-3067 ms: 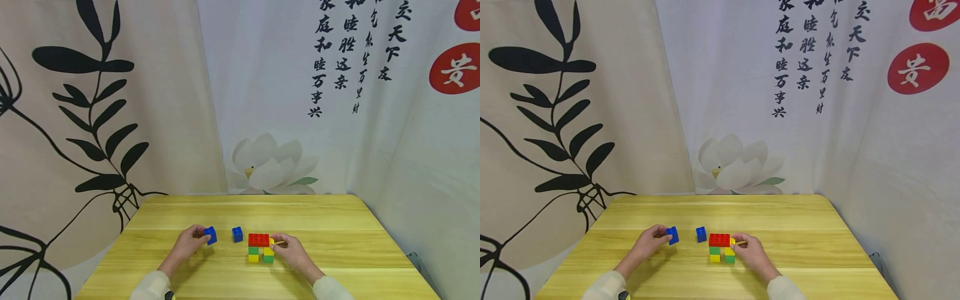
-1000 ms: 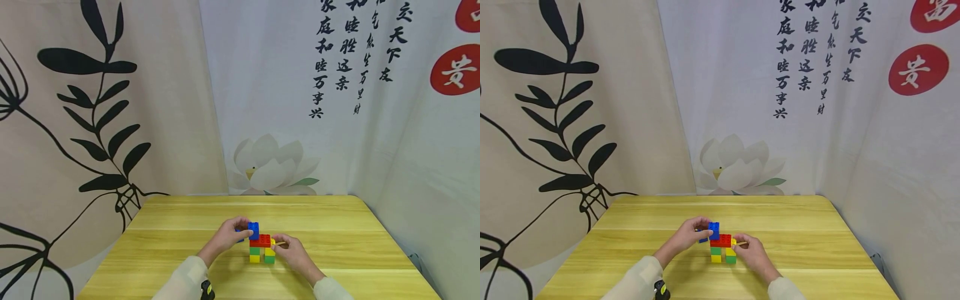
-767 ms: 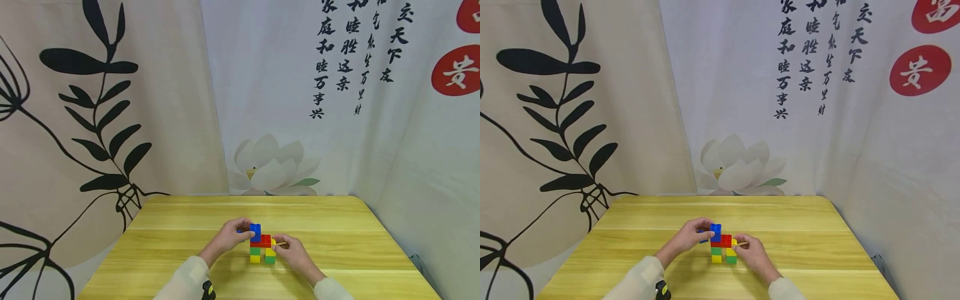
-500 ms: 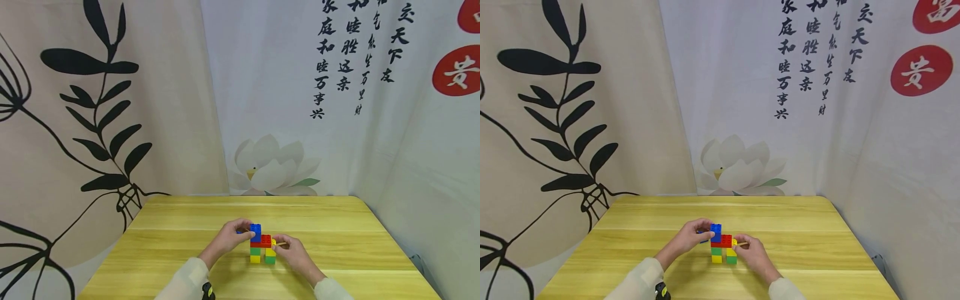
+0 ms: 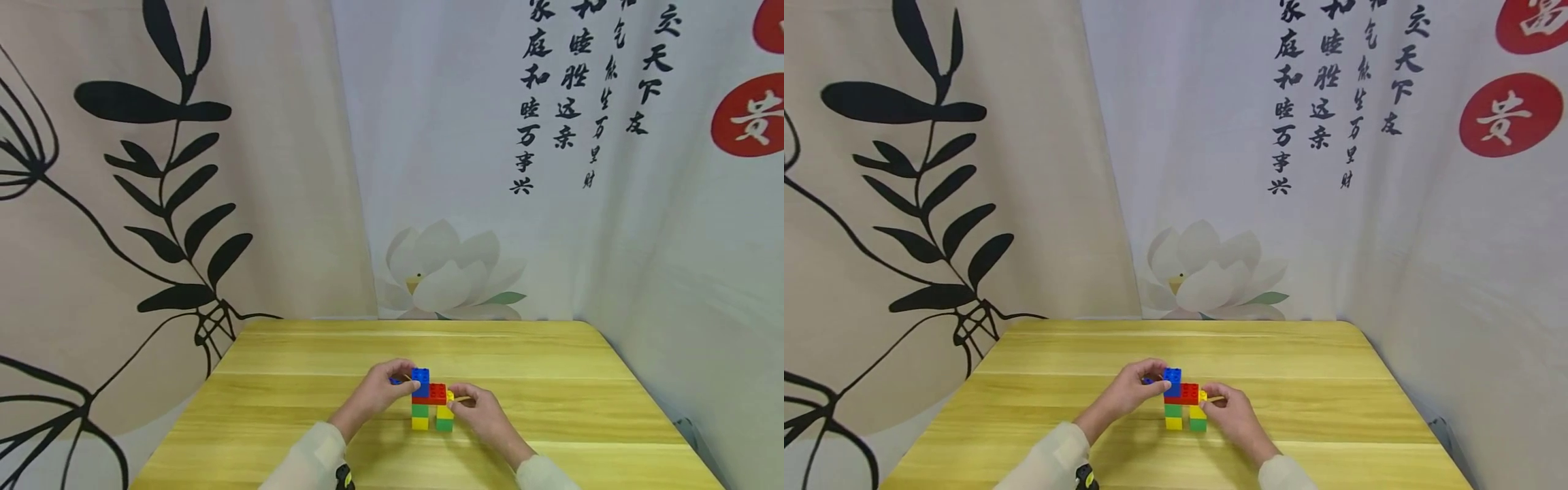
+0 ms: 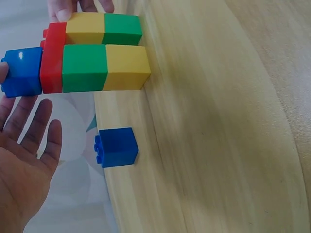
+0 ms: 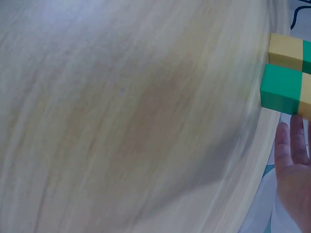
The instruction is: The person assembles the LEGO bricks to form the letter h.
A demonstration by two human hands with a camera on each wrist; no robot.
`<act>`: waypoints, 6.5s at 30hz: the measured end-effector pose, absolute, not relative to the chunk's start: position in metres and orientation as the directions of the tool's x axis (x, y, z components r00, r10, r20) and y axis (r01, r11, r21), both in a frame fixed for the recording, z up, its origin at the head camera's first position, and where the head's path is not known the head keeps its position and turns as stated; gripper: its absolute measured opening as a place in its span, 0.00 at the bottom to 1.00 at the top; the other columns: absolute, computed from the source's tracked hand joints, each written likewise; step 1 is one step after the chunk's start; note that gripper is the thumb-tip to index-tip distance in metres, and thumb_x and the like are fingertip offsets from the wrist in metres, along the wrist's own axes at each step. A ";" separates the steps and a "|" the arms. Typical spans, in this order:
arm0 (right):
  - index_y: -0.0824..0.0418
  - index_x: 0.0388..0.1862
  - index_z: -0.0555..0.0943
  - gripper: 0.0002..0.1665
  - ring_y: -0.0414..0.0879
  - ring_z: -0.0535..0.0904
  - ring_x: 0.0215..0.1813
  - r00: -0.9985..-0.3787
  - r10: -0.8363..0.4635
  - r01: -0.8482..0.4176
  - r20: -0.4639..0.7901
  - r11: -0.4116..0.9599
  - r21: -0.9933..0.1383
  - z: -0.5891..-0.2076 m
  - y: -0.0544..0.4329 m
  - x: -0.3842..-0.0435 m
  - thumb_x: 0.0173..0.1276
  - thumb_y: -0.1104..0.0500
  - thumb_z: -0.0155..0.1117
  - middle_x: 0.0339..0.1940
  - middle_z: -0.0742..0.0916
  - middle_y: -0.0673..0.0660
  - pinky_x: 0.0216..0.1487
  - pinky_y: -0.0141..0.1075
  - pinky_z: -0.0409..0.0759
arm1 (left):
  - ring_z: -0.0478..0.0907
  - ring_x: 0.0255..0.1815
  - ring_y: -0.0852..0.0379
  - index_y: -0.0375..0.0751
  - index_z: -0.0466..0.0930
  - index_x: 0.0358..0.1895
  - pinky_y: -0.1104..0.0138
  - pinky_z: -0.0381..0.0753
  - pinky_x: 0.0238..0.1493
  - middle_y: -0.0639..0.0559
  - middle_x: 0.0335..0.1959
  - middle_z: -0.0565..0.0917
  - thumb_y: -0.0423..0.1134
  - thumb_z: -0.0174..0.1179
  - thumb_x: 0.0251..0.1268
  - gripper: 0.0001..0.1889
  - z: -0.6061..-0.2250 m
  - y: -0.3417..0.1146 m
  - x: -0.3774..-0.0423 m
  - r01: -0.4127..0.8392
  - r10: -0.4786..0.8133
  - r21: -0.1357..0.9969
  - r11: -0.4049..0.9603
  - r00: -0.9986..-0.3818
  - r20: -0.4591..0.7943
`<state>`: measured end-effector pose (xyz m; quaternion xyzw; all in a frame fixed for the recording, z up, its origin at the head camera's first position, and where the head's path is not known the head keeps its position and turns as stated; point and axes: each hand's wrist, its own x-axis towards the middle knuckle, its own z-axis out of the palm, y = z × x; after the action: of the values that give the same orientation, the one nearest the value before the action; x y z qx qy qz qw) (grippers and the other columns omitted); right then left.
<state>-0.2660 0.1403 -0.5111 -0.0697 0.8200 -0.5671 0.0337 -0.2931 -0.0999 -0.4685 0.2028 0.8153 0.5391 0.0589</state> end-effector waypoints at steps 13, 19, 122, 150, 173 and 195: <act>0.65 0.57 0.80 0.24 0.48 0.80 0.48 -0.989 -0.145 -0.082 0.035 0.334 -0.939 -0.516 0.141 -0.267 0.67 0.54 0.69 0.52 0.84 0.58 0.47 0.40 0.82 | 0.79 0.46 0.52 0.48 0.80 0.52 0.57 0.82 0.47 0.53 0.44 0.83 0.46 0.66 0.67 0.14 -0.475 -0.096 -0.289 0.242 0.349 0.915 0.324 -0.929 0.122; 0.66 0.57 0.80 0.23 0.48 0.81 0.48 -0.990 -0.133 -0.094 0.051 0.347 -0.933 -0.517 0.141 -0.267 0.67 0.54 0.69 0.53 0.84 0.58 0.47 0.40 0.82 | 0.79 0.45 0.53 0.49 0.80 0.51 0.59 0.82 0.45 0.55 0.44 0.82 0.45 0.66 0.67 0.13 -0.474 -0.096 -0.291 0.274 0.366 0.896 0.351 -0.920 0.138; 0.65 0.55 0.81 0.21 0.47 0.80 0.46 -0.990 -0.121 -0.109 0.076 0.304 -0.946 -0.517 0.139 -0.266 0.67 0.57 0.68 0.48 0.85 0.57 0.45 0.36 0.79 | 0.77 0.47 0.49 0.32 0.74 0.61 0.55 0.81 0.48 0.45 0.46 0.80 0.48 0.66 0.67 0.28 -0.533 -0.138 -0.317 0.136 0.159 0.858 0.496 -0.985 0.065; 0.67 0.56 0.80 0.21 0.48 0.80 0.48 -0.986 -0.146 -0.114 0.074 0.284 -0.952 -0.521 0.138 -0.265 0.68 0.57 0.68 0.49 0.85 0.57 0.45 0.35 0.80 | 0.76 0.41 0.51 0.33 0.79 0.52 0.57 0.81 0.42 0.47 0.40 0.80 0.42 0.68 0.64 0.19 -0.533 -0.128 -0.322 0.131 0.118 0.813 0.568 -0.990 0.077; 0.66 0.56 0.80 0.21 0.48 0.80 0.47 -0.987 -0.138 -0.118 0.079 0.302 -0.946 -0.517 0.139 -0.265 0.68 0.56 0.68 0.47 0.85 0.57 0.45 0.35 0.80 | 0.77 0.41 0.52 0.39 0.80 0.46 0.61 0.81 0.43 0.49 0.38 0.81 0.45 0.66 0.66 0.14 -0.511 -0.136 -0.325 0.147 0.085 0.886 0.439 -0.989 0.122; 0.66 0.55 0.81 0.21 0.48 0.80 0.46 -0.988 -0.135 -0.119 0.080 0.308 -0.944 -0.519 0.140 -0.267 0.68 0.56 0.68 0.47 0.85 0.57 0.45 0.35 0.80 | 0.77 0.50 0.51 0.44 0.81 0.53 0.56 0.79 0.50 0.53 0.44 0.83 0.54 0.67 0.64 0.22 -0.455 -0.126 -0.316 0.192 0.110 0.909 0.369 -0.981 0.163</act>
<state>-0.2665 0.1399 -0.5191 -0.0785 0.8088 -0.5828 0.0070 -0.3164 -0.1262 -0.4555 0.0913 0.8264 0.5544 -0.0374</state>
